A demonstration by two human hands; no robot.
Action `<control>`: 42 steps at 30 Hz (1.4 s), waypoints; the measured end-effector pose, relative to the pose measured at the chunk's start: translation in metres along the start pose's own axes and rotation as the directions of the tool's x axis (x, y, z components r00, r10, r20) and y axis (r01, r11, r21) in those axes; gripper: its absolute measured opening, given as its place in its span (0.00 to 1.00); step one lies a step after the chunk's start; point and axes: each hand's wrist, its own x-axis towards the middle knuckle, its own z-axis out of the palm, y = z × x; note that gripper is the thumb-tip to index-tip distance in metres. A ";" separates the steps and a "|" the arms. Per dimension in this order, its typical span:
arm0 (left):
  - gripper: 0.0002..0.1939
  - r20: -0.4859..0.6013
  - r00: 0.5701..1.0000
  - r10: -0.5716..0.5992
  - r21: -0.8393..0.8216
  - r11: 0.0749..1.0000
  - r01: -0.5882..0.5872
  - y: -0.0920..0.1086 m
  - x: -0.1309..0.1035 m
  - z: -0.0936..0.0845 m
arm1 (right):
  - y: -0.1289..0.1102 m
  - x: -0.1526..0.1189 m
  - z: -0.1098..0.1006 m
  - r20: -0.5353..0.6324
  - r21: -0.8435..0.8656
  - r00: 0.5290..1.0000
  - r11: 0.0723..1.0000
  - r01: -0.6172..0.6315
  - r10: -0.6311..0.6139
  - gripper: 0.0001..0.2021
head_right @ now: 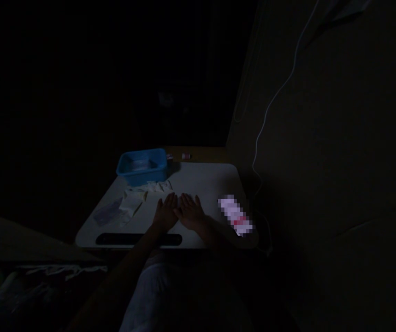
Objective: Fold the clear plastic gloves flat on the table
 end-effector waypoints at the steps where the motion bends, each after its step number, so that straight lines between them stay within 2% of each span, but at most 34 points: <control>1: 0.28 -0.003 1.000 0.001 0.007 1.000 -0.001 0.000 0.000 0.000 | 0.000 -0.001 -0.001 0.006 -0.013 1.000 1.000 -0.012 0.012 0.27; 10: 0.29 0.013 1.000 -0.014 0.005 1.000 0.014 0.001 0.000 -0.002 | 0.001 -0.004 -0.006 0.013 -0.049 0.997 0.996 -0.070 0.071 0.29; 24: 0.29 -0.008 1.000 -0.004 0.021 1.000 0.005 -0.001 0.000 0.002 | 0.000 -0.005 -0.008 0.012 -0.018 0.997 0.997 -0.077 0.077 0.29; 39: 0.28 -0.078 0.997 -0.006 -0.011 1.000 0.005 0.001 0.000 0.003 | 0.017 -0.012 -0.005 -0.055 -0.028 0.945 0.945 -0.325 0.323 0.30; 42: 0.28 -0.074 0.997 -0.007 -0.003 1.000 0.007 0.002 0.000 0.003 | 0.020 -0.015 -0.006 -0.065 -0.005 0.945 0.947 -0.322 0.321 0.28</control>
